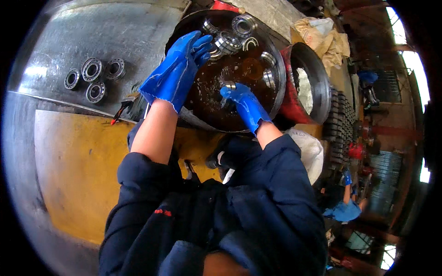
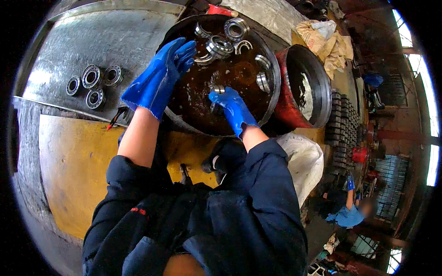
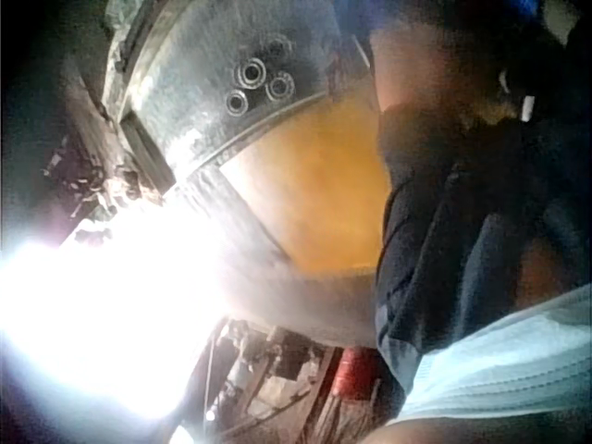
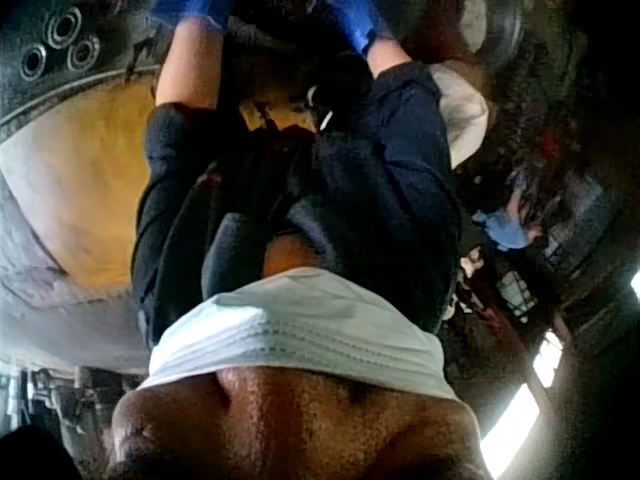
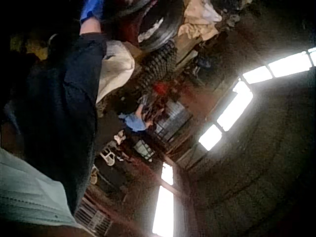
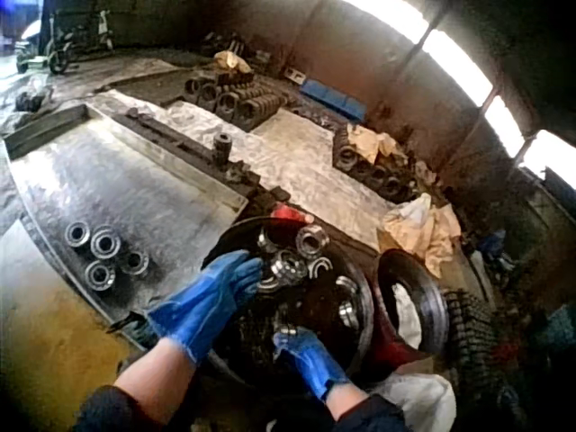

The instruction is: The person repeatedly dips ball bearings into a dark liquid in a bucket, rubs them with gloved hands, and places them onto a metal tray. The process is repeated for multiple bearings throughout the clip.

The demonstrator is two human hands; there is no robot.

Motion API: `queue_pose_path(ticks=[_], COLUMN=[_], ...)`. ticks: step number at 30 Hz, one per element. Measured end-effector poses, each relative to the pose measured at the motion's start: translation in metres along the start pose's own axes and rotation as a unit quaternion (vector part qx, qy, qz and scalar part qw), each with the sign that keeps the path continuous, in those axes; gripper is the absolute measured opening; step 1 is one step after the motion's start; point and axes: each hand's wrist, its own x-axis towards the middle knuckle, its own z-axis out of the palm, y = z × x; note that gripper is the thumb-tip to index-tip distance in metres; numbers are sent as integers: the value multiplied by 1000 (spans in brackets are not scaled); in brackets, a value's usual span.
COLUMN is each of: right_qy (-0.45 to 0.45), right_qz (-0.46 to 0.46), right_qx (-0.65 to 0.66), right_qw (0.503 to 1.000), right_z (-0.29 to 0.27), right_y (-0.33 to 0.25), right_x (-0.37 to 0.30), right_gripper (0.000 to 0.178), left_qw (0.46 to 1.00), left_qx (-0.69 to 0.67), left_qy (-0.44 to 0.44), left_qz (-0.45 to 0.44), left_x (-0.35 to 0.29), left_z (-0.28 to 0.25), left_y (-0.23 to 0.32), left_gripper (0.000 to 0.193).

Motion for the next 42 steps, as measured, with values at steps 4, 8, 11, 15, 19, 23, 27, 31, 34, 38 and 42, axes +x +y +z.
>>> queue_pose_path(ticks=[4,8,11,15,19,23,27,31,34,38,42], right_qy=[27,22,10,-10,-61,-13,9,23,52,16,3], right_qz=[101,67,106,-30,9,13,-1,-10,20,54,111], right_qx=[-115,-123,-149,-62,-235,-208,-207,-218,-289,-408,-445], right_qw=[988,990,983,998,970,978,978,976,956,911,888], right_z=[17,43,45,38,28,22,26,25,5,31,36], right_y=[34,17,16,15,28,3,-14,-25,-40,-86,-106], right_x=[5,-12,-20,-49,-28,-57,-67,-77,-93,-96,-88], right_gripper=[38,42,47,58,58,65,72,75,71,67,65], left_qw=[999,993,996,1000,999,998,999,999,997,999,999], left_qx=[-8,84,25,-18,-33,-59,-44,-39,-50,-44,8], left_qy=[-34,-43,-43,-2,-31,-21,5,1,-34,-15,-32], left_qz=[24,75,73,3,23,-2,-8,-8,-38,-27,8], left_x=[4,9,12,27,13,-3,-13,-13,5,29,15], left_z=[5,-11,-16,-13,-8,12,11,3,16,-26,-13], left_y=[-4,-7,-9,-5,-12,-5,2,-4,-15,-11,-15], left_gripper=[42,43,44,37,38,31,30,33,34,35,40])
